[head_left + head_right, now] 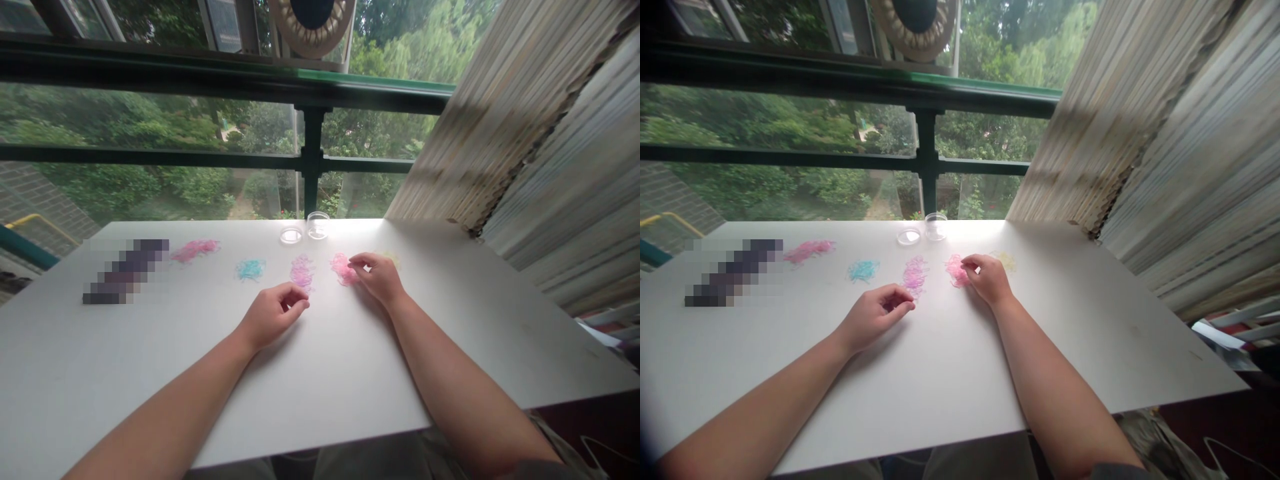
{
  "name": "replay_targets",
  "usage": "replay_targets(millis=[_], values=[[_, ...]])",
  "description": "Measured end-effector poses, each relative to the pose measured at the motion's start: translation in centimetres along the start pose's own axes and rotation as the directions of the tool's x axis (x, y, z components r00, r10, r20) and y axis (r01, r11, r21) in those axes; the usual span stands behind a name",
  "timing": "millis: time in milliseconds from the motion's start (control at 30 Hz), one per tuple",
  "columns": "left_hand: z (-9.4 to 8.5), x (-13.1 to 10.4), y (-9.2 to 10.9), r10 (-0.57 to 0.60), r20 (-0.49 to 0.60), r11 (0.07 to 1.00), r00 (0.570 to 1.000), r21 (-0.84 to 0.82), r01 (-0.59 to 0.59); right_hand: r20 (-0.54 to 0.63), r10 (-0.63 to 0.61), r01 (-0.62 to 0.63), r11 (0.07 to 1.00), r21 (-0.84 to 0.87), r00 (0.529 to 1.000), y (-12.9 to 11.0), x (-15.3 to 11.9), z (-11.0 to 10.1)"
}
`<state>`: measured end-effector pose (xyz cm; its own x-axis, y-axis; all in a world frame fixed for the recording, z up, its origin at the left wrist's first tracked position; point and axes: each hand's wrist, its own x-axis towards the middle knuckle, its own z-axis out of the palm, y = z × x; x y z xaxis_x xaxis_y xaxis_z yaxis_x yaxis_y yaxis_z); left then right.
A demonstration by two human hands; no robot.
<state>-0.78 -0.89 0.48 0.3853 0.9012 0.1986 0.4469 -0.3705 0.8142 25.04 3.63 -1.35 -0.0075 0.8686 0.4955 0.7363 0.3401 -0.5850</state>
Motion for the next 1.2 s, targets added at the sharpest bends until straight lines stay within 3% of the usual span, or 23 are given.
replay_targets(millis=[400, 1200], values=[[0.0, 0.1, -0.2, -0.013, 0.031, 1.000, 0.999, 0.002, 0.013, 0.018, -0.120, 0.121, 0.992, -0.039, 0.993, 0.1, 0.4, 0.9], [0.0, 0.1, -0.3, -0.010, 0.043, 1.000, 0.999, 0.016, 0.009, 0.094, -0.105, 0.108, 0.994, -0.030, 0.990, 1.4, 0.3, 1.5]])
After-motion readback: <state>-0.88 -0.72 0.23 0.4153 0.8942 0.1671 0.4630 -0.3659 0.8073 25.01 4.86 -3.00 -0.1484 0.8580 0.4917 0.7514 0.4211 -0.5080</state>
